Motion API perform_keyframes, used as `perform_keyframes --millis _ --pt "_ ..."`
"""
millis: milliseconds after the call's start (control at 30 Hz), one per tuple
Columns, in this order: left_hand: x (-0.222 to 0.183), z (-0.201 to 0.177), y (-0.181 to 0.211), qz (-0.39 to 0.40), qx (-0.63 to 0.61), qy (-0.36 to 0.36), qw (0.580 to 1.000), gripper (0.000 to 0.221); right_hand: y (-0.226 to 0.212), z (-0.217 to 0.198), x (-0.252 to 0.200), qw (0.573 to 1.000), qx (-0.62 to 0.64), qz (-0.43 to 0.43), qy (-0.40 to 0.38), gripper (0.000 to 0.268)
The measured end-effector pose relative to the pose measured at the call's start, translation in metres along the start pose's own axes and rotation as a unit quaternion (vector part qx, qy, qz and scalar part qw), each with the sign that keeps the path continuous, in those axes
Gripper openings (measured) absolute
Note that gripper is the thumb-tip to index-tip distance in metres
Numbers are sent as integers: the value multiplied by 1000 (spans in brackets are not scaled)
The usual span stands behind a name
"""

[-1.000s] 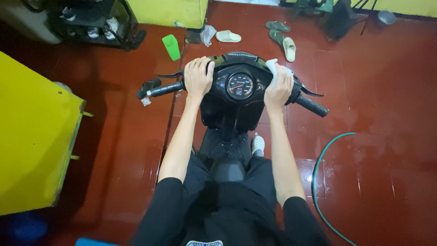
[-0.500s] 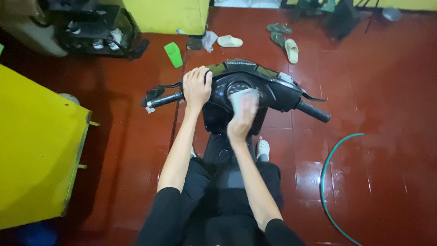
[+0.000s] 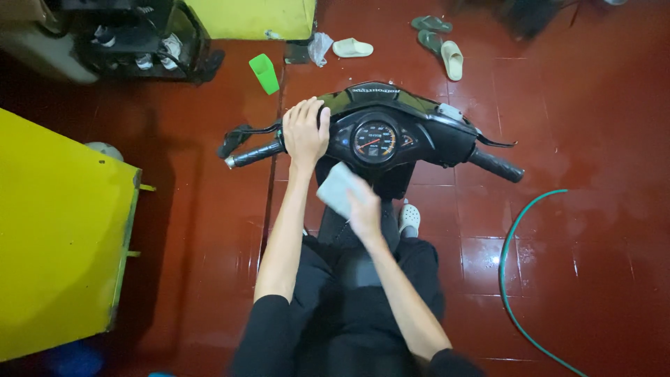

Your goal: The person wipes the dashboard and handlebars of a black scooter using a white cloth. They repeatedly fold the cloth and wipe different sections of the scooter's front panel.

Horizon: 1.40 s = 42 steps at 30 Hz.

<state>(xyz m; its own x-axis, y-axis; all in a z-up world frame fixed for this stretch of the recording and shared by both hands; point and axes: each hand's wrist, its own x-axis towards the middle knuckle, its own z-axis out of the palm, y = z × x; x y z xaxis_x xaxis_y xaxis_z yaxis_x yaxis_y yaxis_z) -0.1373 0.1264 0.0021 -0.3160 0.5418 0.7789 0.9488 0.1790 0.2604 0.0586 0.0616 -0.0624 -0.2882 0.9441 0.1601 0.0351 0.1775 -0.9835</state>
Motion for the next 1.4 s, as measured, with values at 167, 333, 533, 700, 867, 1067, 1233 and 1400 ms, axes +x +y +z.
perform_keyframes --millis 167,333,533,700,867,1067,1233,1400 --pt "-1 5 -3 3 -11 2 1000 39 -66 -45 58 878 -133 -385 249 27" --pt "3 -5 4 -8 -19 -4 1000 41 -46 -27 88 847 -300 -408 158 30" --pt "5 -2 -2 12 -25 -6 1000 40 -5 -25 65 893 -262 -355 85 37" --pt "-2 -5 -2 7 -10 -37 999 38 -22 -34 50 955 -133 -259 47 31" --pt "-3 -14 1 5 -83 -54 995 34 -12 -63 48 986 7 -160 -39 31" --pt "-83 -43 64 -102 -365 -25 925 24 34 -89 35 989 66 -90 -102 19" --pt "-180 -2 103 -322 -520 -159 775 64 32 -82 22 991 -8 4 -133 30" --pt "-195 -12 118 -625 -401 -101 662 39 -26 -87 20 975 -61 91 -195 60"
